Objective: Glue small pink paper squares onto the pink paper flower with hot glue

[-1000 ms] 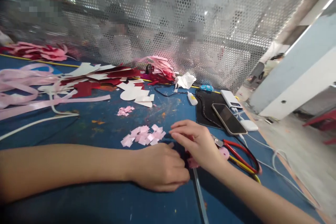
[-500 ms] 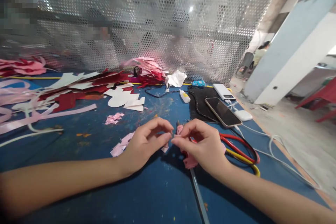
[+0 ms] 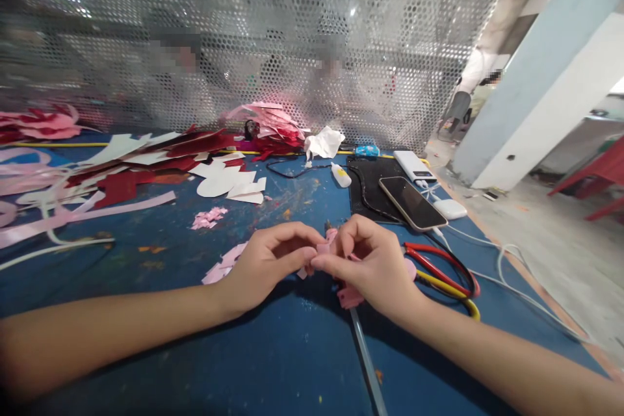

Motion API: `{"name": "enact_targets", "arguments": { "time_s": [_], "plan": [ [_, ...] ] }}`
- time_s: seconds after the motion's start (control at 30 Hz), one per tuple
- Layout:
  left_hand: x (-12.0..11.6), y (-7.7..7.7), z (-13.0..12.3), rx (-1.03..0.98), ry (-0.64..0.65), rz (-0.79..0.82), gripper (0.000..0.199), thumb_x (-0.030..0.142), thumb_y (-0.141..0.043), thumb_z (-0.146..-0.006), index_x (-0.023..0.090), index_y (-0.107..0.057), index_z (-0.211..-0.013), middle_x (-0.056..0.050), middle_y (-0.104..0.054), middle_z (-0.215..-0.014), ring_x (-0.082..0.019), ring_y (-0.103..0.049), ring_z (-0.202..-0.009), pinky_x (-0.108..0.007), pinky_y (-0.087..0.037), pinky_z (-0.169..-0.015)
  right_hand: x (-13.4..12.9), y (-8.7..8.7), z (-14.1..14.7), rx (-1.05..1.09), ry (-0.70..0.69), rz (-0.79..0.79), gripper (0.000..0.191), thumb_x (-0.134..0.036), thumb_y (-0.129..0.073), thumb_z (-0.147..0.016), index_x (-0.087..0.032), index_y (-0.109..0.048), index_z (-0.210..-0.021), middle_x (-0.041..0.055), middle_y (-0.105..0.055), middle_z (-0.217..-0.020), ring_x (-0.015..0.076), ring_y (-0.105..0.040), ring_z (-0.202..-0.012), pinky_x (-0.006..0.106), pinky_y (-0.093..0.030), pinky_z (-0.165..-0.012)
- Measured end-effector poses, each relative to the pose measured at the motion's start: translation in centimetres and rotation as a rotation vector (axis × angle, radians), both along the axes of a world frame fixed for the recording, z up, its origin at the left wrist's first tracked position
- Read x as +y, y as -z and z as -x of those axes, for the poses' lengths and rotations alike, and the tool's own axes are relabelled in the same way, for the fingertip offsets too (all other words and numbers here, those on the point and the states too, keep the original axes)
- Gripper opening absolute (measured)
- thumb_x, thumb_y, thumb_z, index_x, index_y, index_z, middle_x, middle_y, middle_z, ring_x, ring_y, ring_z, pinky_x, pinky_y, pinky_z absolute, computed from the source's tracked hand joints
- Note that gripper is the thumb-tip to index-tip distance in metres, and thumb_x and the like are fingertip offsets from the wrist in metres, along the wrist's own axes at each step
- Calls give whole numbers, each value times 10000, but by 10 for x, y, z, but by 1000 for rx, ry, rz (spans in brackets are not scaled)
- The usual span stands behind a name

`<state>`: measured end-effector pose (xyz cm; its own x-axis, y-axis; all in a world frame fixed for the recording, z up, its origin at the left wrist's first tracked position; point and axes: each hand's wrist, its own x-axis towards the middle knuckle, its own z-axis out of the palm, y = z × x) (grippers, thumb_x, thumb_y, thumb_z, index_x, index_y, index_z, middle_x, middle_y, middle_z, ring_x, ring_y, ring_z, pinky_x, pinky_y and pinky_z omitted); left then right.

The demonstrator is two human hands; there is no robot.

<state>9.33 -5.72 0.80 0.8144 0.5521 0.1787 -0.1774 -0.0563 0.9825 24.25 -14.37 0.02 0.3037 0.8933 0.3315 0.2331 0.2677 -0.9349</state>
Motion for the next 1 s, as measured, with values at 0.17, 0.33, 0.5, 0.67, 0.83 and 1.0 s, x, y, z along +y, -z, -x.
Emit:
{"name": "enact_targets", "arguments": {
  "time_s": [0.17, 0.33, 0.5, 0.67, 0.83, 1.0],
  "plan": [
    [1, 2, -1, 17, -31, 40, 124, 262, -689, -766, 140, -674, -780, -1, -656, -713, -83, -565, -581, -202, -477, -573, 0, 0, -1, -15, -12, 11, 484, -326, -774, -650, -224, -305, -588, -44, -530, -560, 89, -506, -509, 230, -441, -477],
    [2, 4, -2, -2, -6, 93, 125, 252, -694, -768, 130, -664, -769, 5, -649, -684, -83, -593, -602, -191, -488, -583, 2, 1, -2, -14, -32, 13, 482, -334, -762, -665, -227, -297, -594, -48, -519, -558, 89, -499, -506, 239, -444, -488],
    [2, 5, -4, 42, 55, 120, 116, 218, -676, -788, 115, -626, -770, 15, -633, -650, -68, -598, -599, -169, -479, -585, 2, 2, -7, -106, -43, 7, 441, -357, -724, -726, -225, -323, -600, -34, -521, -603, 115, -554, -592, 259, -477, -561],
    [5, 7, -4, 85, -14, 97, 188, 304, -653, -812, 123, -600, -815, 7, -614, -684, -80, -573, -605, -179, -454, -538, -5, -1, -22, -361, 42, 64, 309, -394, -606, -830, -223, -397, -679, -1, -573, -708, 127, -552, -668, 266, -463, -620],
    [9, 7, -5, 100, -180, 37, 155, 279, -630, -821, 130, -588, -832, 8, -604, -691, -82, -574, -630, -194, -469, -598, -23, 3, -41, -876, 204, 40, 88, -298, -496, -874, -216, -518, -898, 51, -635, -873, 168, -578, -776, 308, -460, -702],
    [13, 11, -8, 104, -227, 54, 118, 247, -628, -810, 135, -593, -825, 6, -616, -679, -86, -590, -625, -194, -480, -599, -37, 11, -46, -1296, 87, -74, 392, -232, -471, -805, -165, -513, -1189, 119, -626, -1129, 273, -556, -1020, 435, -429, -872]
  ]
}}
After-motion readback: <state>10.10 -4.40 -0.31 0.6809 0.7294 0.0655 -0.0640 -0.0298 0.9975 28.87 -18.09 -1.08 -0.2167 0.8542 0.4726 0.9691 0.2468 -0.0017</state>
